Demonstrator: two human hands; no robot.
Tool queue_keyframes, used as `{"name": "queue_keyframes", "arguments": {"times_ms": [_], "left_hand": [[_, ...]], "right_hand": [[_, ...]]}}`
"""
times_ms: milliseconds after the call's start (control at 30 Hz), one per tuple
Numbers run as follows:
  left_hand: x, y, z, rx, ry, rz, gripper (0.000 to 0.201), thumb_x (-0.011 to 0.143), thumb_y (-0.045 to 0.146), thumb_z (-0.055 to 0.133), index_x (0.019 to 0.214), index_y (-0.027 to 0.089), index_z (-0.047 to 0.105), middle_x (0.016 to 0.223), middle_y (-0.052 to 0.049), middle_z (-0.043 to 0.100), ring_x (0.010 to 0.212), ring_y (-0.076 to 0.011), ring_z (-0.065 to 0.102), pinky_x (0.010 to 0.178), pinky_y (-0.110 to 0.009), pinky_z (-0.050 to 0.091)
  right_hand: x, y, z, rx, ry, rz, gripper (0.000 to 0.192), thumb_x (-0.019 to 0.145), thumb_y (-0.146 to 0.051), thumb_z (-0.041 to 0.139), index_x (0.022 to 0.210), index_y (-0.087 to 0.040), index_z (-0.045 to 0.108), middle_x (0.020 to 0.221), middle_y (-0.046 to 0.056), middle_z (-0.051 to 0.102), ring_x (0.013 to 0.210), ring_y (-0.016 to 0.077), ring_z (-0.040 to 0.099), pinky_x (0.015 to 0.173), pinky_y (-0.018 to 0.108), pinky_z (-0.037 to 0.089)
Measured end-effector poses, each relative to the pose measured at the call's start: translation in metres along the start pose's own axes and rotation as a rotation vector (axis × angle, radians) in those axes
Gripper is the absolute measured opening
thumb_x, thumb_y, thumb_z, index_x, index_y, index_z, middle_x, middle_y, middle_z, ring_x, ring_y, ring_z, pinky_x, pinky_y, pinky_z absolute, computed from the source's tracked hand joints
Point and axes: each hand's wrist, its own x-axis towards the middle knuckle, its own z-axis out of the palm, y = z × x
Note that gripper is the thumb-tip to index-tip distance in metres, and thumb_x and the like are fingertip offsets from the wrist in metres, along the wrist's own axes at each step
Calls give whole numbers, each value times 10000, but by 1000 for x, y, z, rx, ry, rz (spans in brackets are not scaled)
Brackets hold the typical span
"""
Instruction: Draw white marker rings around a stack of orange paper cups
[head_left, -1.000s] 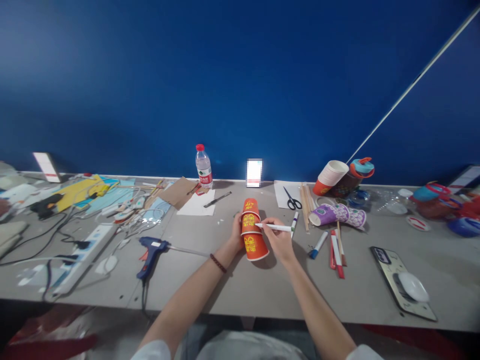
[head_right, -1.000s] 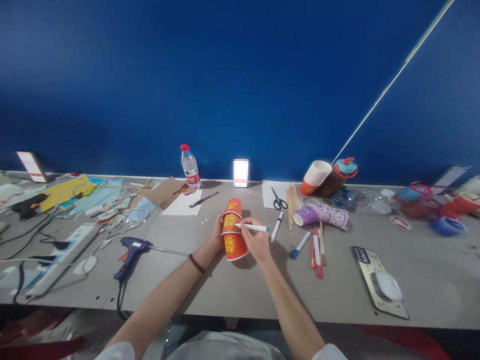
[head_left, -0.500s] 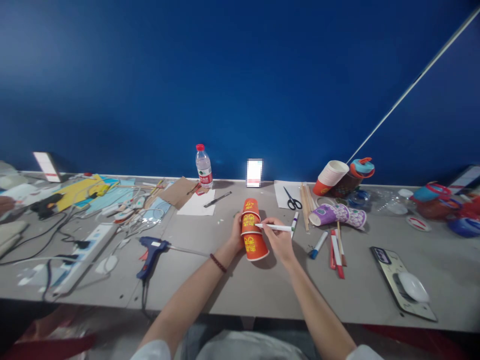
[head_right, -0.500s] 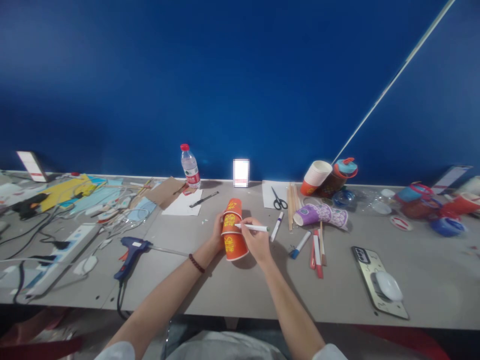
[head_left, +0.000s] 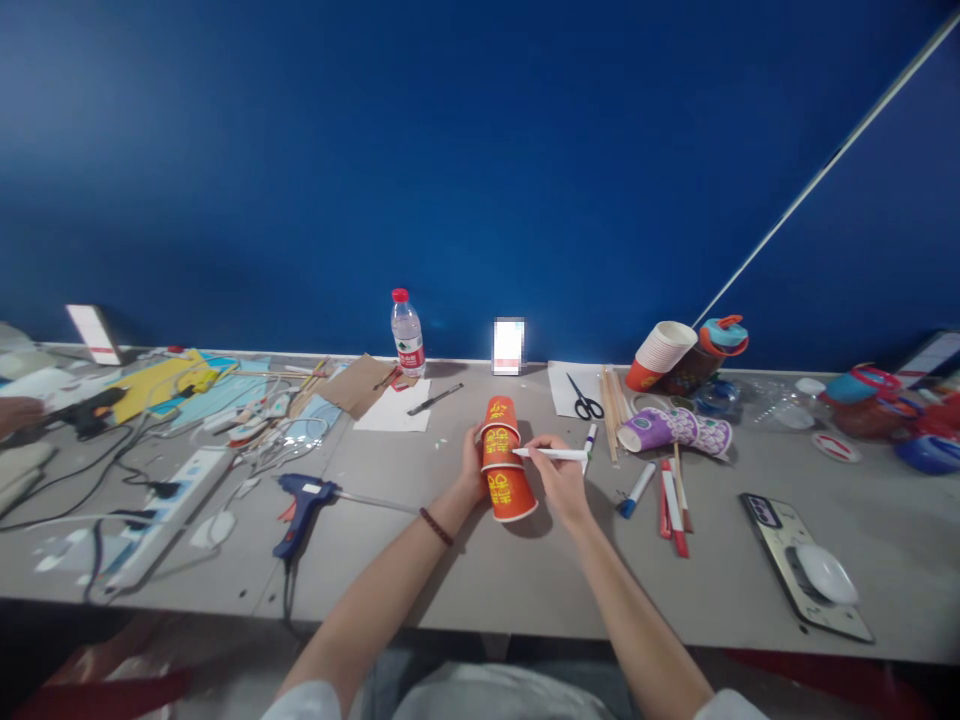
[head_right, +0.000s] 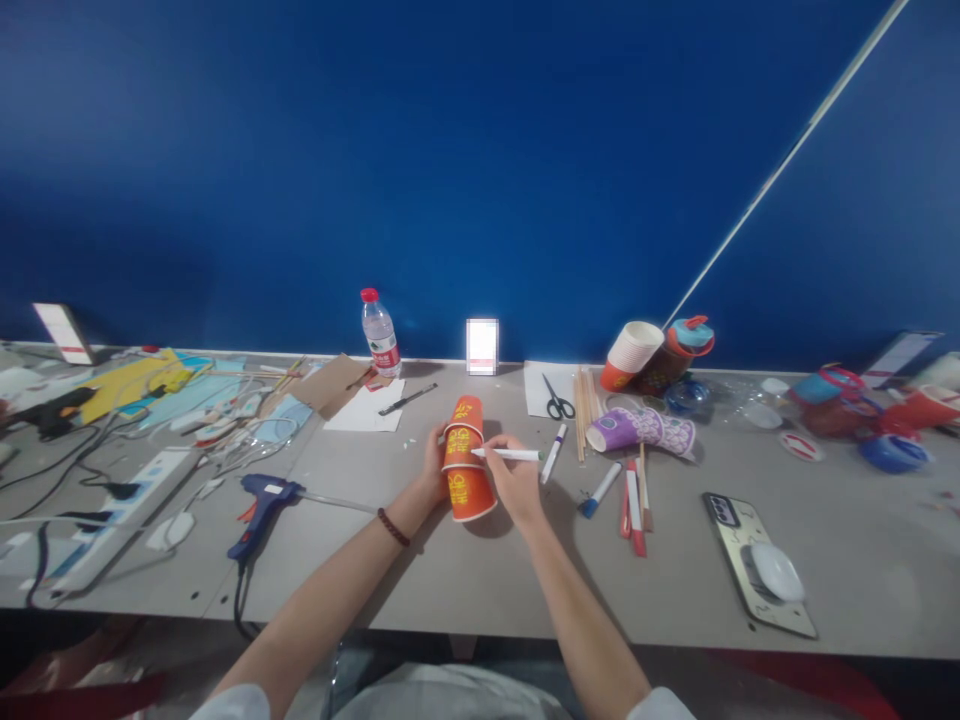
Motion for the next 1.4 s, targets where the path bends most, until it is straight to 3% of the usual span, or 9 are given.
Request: {"name": "queue_keyframes", "arguments": {"times_ms": [233,900,1400], "left_hand": [[-6,1,4,-7,-8,1,363,833,398,483,876,85,661,694,-124,695,614,-236,652,623,-332,510],[-7,2,0,-2,-109,-29,399,795,467,585,925,97,657,713,-103,692,595,-222,634,629,-330,489],[-6,2,1,24,-43,-25,375,826,469,529,829,114,651,650,-90,674,569,-207,630,591,-318,503]], "right_hand": [[1,2,-3,61,30,31,209,739,-410,691,765,-210,637,747,16,679,754,196,657,718,317,500],[-1,-5,2,4,-22,7,255,734,-460,692,756,-213,635,719,20,666,691,188,632,659,311,506],[-2,-6,1,-17,-55,-25,198,749,-400,666,744,-204,637,710,20,664,688,183,613,645,300,494]]}}
